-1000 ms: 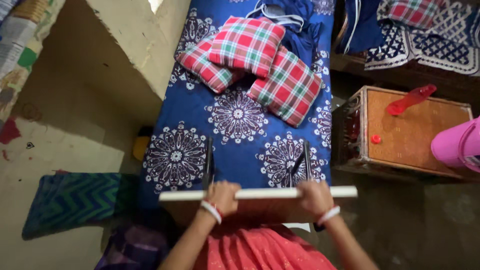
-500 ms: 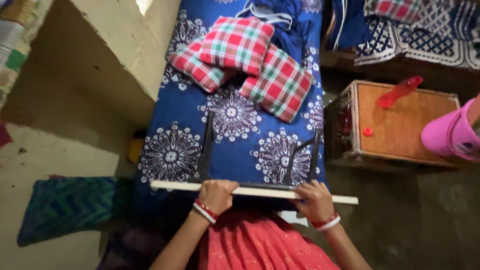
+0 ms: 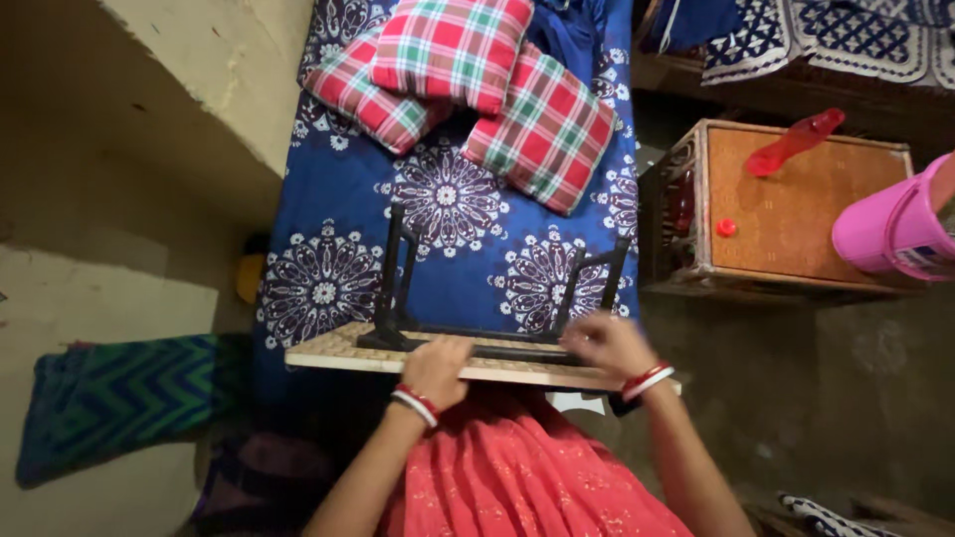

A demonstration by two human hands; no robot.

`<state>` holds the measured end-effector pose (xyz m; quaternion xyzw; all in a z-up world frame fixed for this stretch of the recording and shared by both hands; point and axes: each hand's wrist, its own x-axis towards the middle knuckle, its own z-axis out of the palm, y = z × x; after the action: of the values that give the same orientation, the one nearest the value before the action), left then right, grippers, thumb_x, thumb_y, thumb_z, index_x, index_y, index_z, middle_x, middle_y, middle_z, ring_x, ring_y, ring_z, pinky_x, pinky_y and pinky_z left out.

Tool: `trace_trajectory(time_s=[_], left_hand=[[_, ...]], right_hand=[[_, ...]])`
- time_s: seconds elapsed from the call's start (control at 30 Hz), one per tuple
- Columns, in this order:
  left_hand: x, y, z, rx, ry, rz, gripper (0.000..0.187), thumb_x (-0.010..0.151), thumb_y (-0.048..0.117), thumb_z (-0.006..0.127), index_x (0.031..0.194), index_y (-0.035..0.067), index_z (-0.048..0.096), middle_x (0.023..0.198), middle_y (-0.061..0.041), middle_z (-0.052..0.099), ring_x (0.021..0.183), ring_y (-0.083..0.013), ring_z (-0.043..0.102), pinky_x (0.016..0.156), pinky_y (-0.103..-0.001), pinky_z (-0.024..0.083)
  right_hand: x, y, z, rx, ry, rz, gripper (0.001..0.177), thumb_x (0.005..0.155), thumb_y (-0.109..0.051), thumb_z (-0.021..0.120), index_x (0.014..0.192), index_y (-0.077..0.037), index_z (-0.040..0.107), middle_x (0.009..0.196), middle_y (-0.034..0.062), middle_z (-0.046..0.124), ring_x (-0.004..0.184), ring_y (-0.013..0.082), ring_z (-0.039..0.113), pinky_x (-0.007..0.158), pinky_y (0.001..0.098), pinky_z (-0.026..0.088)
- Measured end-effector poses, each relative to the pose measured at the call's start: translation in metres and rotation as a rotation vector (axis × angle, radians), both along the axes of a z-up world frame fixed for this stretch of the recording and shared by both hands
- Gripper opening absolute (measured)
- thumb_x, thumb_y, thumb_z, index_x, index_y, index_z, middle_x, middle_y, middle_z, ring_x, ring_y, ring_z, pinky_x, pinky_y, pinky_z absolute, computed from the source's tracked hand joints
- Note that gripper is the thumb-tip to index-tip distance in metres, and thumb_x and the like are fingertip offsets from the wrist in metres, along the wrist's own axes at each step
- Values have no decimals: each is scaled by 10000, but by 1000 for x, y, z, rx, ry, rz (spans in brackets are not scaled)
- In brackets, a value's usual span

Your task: The person organizes a cluttered room by moving a woven basket, stacking books and newspapers on a shelf, and arranging pillows and a cloth on a bed and a wicker chair. The person also picks up a purple ribbon from the floor and places it in a pink bucket.

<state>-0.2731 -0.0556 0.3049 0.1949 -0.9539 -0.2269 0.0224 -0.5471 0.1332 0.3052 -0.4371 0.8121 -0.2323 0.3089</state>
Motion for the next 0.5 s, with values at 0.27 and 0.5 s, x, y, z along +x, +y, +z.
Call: trace_trajectory(time_s=[0.27, 0.5], left_hand=[[-34, 33, -12, -58, -6, -50, 485, 607, 104, 808, 1083, 95, 713, 953, -98, 703, 949, -299, 672, 839, -423, 541], [-29, 35, -36, -93, -4, -53, 262, 677, 78, 765, 935, 118, 740, 938, -86, 717, 936, -277, 696, 789, -410, 570]], right_hand=[[-141, -40, -126, 63, -26, -494, 453, 984, -353, 724, 1241, 19, 692, 1115, 252, 770, 1019, 367, 749, 931, 458, 555], [-109, -55, -125, 138, 218, -594, 541, 820, -172, 810, 1224, 31, 512, 1063, 315, 687, 1031, 485, 669, 881, 516, 544]])
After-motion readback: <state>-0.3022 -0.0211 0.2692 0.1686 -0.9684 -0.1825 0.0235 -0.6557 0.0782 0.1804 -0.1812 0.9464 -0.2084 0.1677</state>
